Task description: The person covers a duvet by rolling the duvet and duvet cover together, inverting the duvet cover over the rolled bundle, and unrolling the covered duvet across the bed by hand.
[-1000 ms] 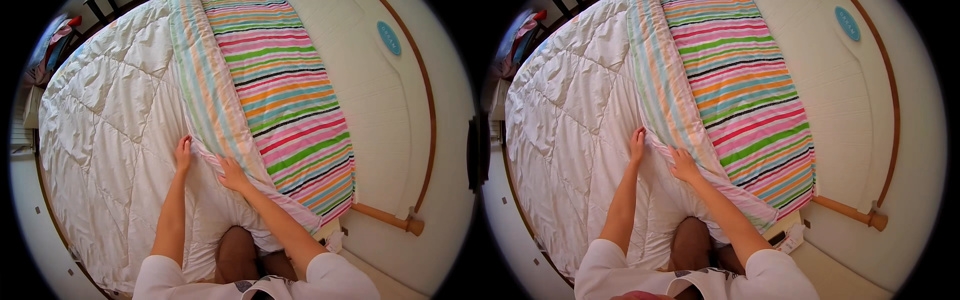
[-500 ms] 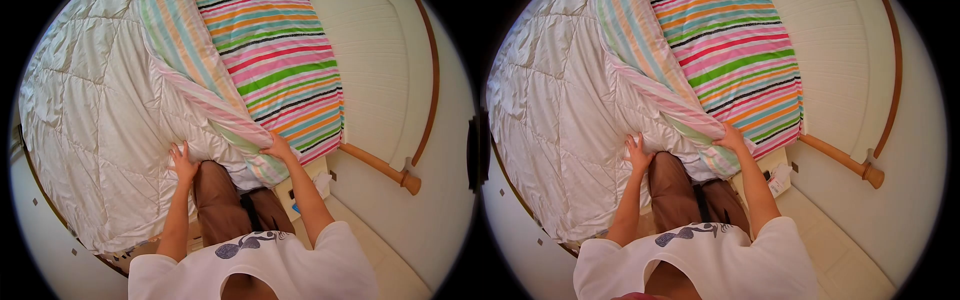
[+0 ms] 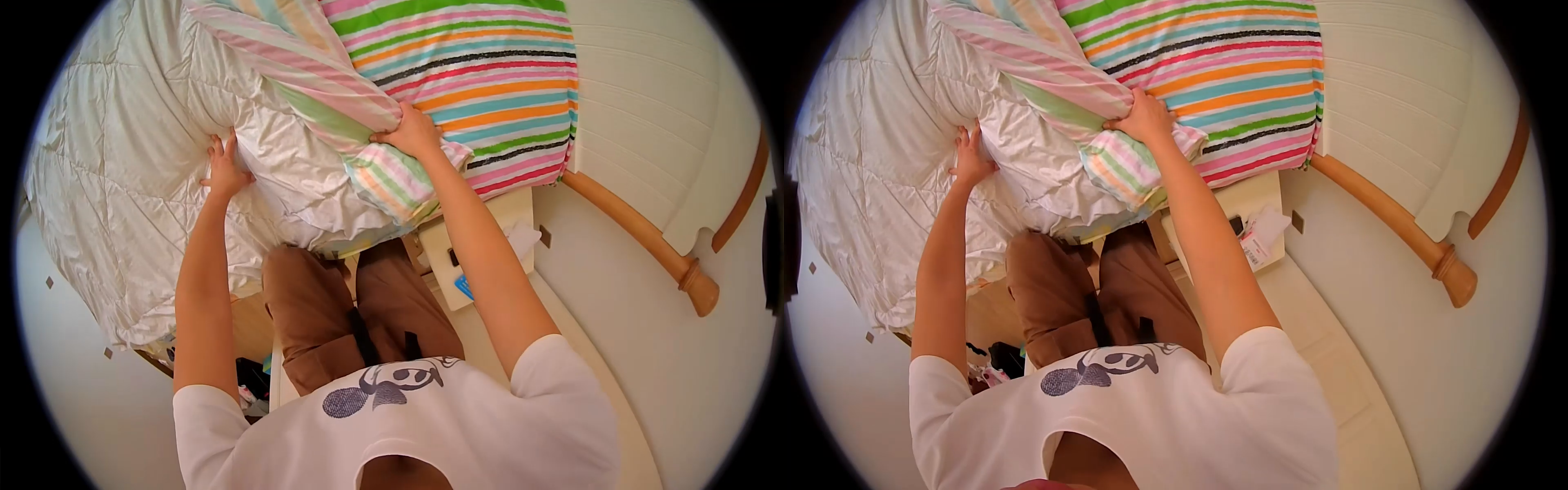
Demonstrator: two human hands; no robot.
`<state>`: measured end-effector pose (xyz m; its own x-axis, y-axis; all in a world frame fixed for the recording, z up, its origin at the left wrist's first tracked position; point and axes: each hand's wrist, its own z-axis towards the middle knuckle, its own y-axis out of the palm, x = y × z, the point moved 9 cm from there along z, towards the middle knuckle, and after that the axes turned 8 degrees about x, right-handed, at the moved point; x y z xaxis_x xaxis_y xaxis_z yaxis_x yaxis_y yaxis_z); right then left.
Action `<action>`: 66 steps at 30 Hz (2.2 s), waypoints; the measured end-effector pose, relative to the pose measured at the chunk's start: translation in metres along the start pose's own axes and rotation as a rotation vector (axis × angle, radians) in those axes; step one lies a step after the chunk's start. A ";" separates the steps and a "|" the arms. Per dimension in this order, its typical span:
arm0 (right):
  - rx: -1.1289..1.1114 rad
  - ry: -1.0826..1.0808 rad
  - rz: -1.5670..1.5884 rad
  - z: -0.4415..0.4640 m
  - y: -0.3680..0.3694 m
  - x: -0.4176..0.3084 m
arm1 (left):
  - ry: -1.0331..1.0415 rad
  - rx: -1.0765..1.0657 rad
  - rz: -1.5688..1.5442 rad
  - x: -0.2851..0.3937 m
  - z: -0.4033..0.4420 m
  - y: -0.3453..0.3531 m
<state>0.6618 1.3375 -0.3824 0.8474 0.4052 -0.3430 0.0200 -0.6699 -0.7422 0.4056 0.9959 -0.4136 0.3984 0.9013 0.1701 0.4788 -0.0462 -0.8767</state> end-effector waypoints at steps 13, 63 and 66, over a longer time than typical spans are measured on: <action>0.124 -0.056 -0.003 -0.016 -0.006 0.002 | -0.041 0.155 0.110 0.015 -0.024 -0.019; 0.438 -0.681 -0.202 -0.284 0.082 -0.251 | -0.450 -0.373 -1.558 0.038 -0.164 0.001; 0.410 -0.783 -0.305 -0.309 0.138 -0.329 | -0.555 -0.439 -1.874 -0.050 -0.178 -0.008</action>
<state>0.5495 0.9195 -0.1939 0.2350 0.9310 -0.2792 -0.1325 -0.2538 -0.9581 0.5214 0.8748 -0.3352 -0.9297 -0.0477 0.3653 0.0920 0.9302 0.3554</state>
